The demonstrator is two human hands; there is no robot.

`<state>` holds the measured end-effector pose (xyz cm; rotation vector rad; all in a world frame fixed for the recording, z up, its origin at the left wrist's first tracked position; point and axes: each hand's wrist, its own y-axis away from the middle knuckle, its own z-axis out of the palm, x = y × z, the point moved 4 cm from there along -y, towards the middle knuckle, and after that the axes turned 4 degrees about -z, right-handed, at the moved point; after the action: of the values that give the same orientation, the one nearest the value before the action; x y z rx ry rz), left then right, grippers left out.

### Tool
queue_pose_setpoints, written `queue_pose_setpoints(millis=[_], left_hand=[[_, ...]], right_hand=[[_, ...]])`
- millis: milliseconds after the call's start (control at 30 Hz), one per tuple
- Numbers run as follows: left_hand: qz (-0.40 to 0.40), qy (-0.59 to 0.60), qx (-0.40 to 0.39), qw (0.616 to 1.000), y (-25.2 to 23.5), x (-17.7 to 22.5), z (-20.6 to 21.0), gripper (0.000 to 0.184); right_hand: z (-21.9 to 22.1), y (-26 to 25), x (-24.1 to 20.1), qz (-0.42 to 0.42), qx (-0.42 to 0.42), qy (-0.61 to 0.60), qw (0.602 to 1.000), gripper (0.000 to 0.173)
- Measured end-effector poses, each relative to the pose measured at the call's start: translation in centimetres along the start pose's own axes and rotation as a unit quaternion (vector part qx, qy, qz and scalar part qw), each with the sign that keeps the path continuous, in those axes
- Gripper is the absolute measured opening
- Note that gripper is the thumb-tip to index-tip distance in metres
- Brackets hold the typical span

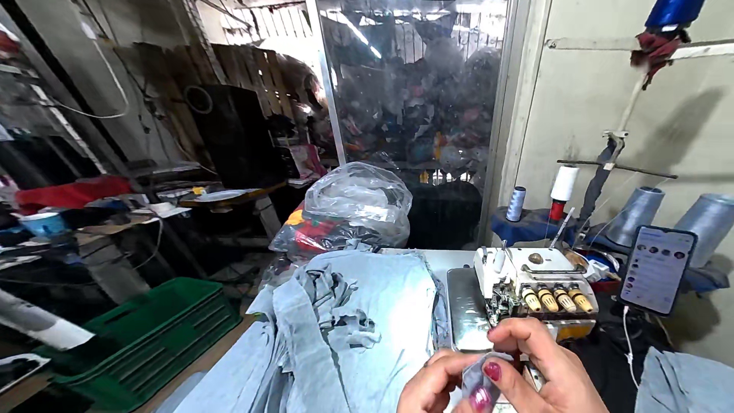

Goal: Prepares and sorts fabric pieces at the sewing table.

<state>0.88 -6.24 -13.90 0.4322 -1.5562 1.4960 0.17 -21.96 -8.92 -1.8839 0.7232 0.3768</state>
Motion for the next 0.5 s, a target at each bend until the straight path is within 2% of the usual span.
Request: queue_pose_setpoints(millis=[67, 100, 167, 233, 267, 333, 367, 433, 500], left_hand=[[-0.014, 0.008, 0.047, 0.999, -0.1, -0.1, -0.1, 0.015], [-0.025, 0.023, 0.038, 0.999, -0.4, -0.2, -0.2, 0.016], [-0.075, 0.072, -0.010, 0.995, -0.9, -0.8, -0.3, 0.023], [-0.169, 0.104, -0.072, 0.977, -0.8, -2.6, -0.1, 0.044], [-0.227, 0.104, -0.071, 0.966, -0.6, -4.0, -0.2, 0.045], [-0.313, 0.080, -0.014, 0.946, -0.3, -7.1, -1.1, 0.039], [-0.328, 0.038, 0.020, 0.944, -0.6, -8.3, -1.8, 0.038], [-0.306, -0.099, 0.051, 0.946, -1.9, -10.0, -3.1, 0.037], [-0.279, -0.197, 0.057, 0.938, -3.1, -11.1, -3.9, 0.036]], right_hand=[[0.0, -0.3, 0.0, 0.020, -0.043, -0.046, 0.998, 0.026], [-0.1, -0.6, 0.2, 0.026, -0.072, -0.079, 0.994, 0.025], [-0.5, -1.1, 1.1, 0.006, -0.101, -0.114, 0.988, 0.012], [-1.1, -0.8, 3.0, -0.028, -0.068, -0.095, 0.993, 0.012], [-1.6, -0.1, 4.4, -0.024, -0.024, -0.061, 0.998, 0.015], [-2.2, 2.6, 8.3, 0.052, 0.081, 0.037, 0.995, 0.023], [-2.0, 4.2, 10.1, 0.112, 0.115, 0.079, 0.984, 0.025], [-0.6, 6.7, 13.0, 0.225, 0.142, 0.118, 0.957, 0.028], [0.6, 7.8, 14.5, 0.273, 0.174, 0.118, 0.939, 0.030]])
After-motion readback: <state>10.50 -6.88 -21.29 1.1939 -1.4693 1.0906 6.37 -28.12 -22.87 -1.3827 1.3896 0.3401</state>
